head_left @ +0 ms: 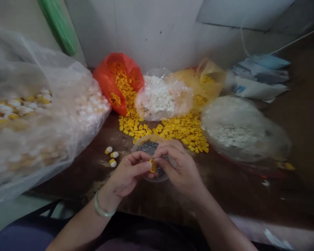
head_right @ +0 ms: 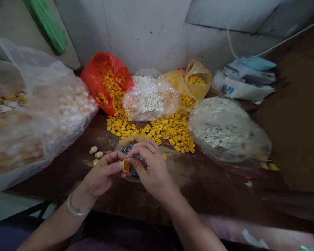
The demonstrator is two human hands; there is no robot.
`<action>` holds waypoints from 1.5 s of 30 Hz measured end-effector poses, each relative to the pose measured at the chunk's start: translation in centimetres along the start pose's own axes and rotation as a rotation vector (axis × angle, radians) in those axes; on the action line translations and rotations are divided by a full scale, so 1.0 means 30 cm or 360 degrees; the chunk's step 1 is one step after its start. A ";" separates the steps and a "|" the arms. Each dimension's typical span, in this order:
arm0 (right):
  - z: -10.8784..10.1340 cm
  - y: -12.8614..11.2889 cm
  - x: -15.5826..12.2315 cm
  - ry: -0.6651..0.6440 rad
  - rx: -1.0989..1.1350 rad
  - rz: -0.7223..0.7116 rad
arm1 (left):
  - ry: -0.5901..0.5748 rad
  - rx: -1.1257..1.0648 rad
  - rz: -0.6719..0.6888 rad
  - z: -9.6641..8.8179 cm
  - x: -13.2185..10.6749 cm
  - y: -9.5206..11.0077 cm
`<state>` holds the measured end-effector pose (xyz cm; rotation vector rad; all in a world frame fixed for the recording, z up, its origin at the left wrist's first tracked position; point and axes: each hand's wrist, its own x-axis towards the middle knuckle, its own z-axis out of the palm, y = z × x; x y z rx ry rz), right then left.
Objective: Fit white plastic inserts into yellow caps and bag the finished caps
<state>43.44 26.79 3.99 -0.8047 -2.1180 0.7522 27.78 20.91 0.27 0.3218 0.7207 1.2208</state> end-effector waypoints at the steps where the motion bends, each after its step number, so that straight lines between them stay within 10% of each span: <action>1: 0.000 -0.004 -0.003 -0.0008 -0.0022 -0.0001 | -0.0007 0.0013 -0.0003 0.005 0.000 -0.005; 20: -0.027 0.058 -0.128 0.0152 -0.0095 -0.0079 | 0.0246 0.0026 -0.0041 0.111 0.071 -0.029; 31: -0.566 0.603 -0.133 0.0333 -0.1197 0.1049 | 0.0346 0.0071 -0.0087 0.150 0.068 -0.023; 45: -0.566 0.712 -0.155 0.0143 -0.1315 0.1171 | 0.0247 0.0044 -0.0051 0.094 0.096 -0.032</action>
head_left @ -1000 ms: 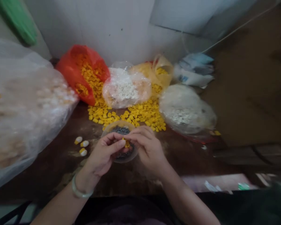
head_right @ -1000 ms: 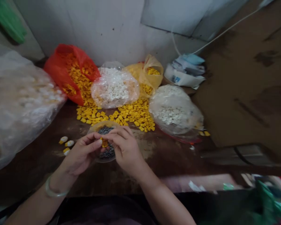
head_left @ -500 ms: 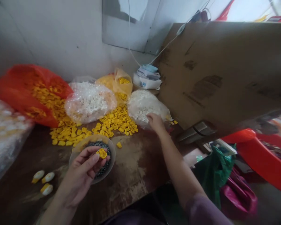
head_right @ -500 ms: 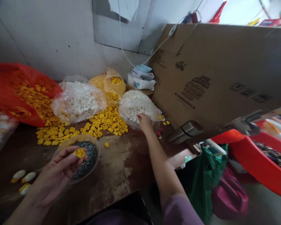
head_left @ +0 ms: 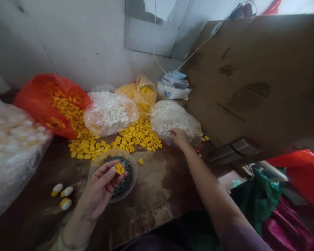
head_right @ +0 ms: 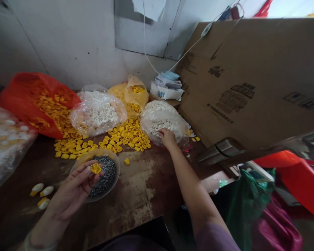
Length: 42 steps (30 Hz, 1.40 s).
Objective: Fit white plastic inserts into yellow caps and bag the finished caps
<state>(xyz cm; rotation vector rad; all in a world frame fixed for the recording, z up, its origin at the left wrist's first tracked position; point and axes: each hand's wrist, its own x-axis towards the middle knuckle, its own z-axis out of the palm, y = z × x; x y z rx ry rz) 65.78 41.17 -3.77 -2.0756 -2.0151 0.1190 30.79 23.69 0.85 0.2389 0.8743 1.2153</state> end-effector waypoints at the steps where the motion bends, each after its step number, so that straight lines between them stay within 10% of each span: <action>1: 0.002 0.000 0.000 -0.0010 0.0012 0.0007 | -0.0001 -0.0006 0.0001 0.001 -0.001 0.001; 15: -0.043 -0.110 -0.061 0.0234 0.1001 0.0122 | -0.0078 -0.0049 0.0038 -0.008 0.009 -0.008; 26: -0.060 -0.561 -0.443 -0.0638 0.2482 -0.0003 | -0.0266 -0.0080 0.0062 -0.025 0.013 -0.038; 31: -0.052 -0.585 -0.478 -0.0496 0.2035 -0.0241 | -0.0260 -0.0143 0.0101 -0.026 0.015 -0.021; 37: 0.015 -0.351 -0.394 -0.0021 0.0402 -0.0350 | -0.0234 -0.0167 0.0217 -0.040 0.020 0.002; 42: 0.042 -0.320 -0.389 -0.0064 0.0250 -0.0540 | -0.0274 -0.0165 0.0190 -0.030 0.016 -0.013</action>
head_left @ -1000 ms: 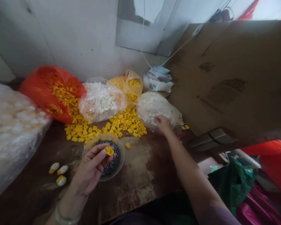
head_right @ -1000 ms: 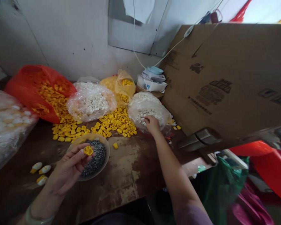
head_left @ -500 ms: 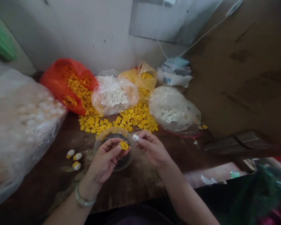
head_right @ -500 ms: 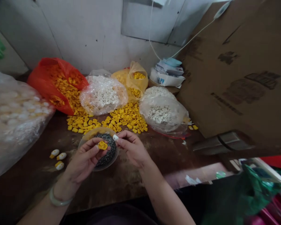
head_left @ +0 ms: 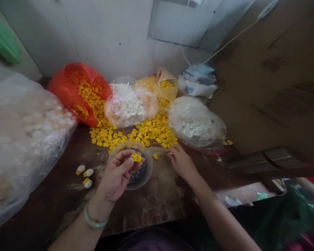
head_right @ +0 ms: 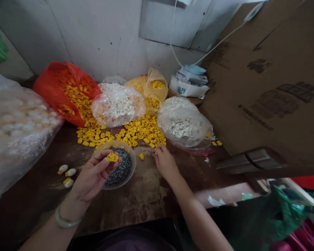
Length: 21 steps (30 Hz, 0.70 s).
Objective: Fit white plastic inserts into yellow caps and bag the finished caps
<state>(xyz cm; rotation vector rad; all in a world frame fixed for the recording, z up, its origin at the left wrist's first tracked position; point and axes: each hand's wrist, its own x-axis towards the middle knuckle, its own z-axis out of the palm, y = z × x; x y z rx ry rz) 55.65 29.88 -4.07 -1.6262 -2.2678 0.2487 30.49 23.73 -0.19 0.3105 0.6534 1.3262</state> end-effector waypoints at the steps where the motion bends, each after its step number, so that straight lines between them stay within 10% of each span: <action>1: 0.010 -0.020 0.003 0.0006 0.0022 -0.0047 | -0.0003 -0.0006 -0.0003 0.002 -0.001 -0.003; 8: 0.072 -0.107 0.047 -0.0176 0.0340 -0.0004 | 0.0019 -0.0009 -0.0018 0.011 -0.001 -0.003; 15: -0.070 -0.244 0.055 -0.0193 0.1792 0.0201 | 0.0075 0.0120 0.0005 0.016 -0.007 -0.014; 21: -0.103 -0.370 0.048 -0.0137 0.1660 0.0010 | 0.0208 0.0112 0.0057 0.014 0.001 -0.017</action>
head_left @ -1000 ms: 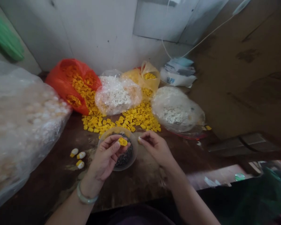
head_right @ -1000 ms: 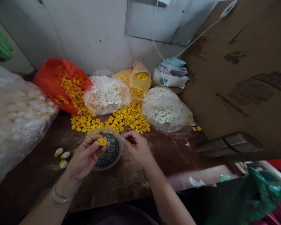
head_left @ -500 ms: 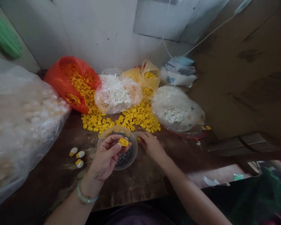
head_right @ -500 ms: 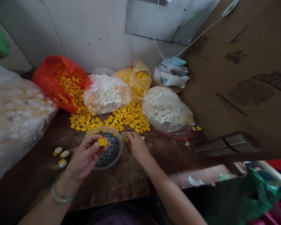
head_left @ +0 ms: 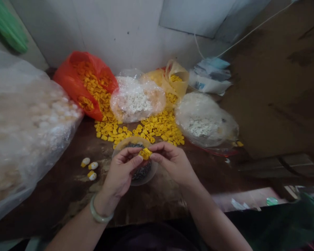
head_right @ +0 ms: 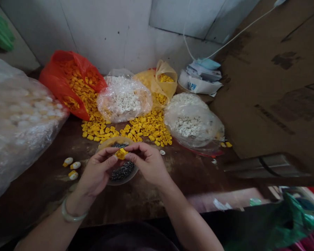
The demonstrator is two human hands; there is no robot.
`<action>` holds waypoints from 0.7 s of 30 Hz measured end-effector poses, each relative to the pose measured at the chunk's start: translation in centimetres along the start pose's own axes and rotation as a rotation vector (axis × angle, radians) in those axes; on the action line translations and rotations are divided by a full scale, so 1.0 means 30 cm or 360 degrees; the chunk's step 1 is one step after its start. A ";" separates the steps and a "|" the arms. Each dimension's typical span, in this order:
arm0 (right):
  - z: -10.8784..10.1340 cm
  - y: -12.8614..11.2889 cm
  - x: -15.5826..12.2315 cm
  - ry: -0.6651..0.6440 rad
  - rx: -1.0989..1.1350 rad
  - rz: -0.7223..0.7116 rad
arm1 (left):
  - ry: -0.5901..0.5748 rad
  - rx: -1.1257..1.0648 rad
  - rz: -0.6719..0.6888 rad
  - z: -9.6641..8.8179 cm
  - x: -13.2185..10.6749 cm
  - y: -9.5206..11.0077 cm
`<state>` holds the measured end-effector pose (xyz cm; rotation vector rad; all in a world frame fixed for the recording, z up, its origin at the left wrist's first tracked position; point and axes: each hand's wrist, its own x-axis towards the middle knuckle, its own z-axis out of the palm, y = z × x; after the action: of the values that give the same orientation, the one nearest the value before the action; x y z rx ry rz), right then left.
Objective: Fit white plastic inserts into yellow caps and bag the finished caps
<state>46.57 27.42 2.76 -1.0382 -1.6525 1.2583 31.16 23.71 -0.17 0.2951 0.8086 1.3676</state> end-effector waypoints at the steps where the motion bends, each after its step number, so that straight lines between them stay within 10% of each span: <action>1: 0.007 0.001 0.000 0.0037 -0.0116 -0.0081 | 0.0017 -0.0009 0.0003 0.000 0.003 0.001; 11: 0.011 -0.007 0.002 0.0147 -0.0604 -0.0475 | 0.0053 -0.0015 0.0048 -0.002 0.016 0.004; 15: -0.074 0.070 0.008 0.0242 -0.1009 -0.0350 | 0.0037 -0.0057 0.0086 -0.007 0.022 0.007; 21: -0.162 0.249 0.027 -0.0208 -0.1555 0.0001 | 0.0008 -0.0106 0.0118 -0.015 0.027 0.004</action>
<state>51.84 31.00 -3.54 -1.5133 -2.4373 0.4610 30.76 24.39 -0.67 0.2722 0.7610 1.4619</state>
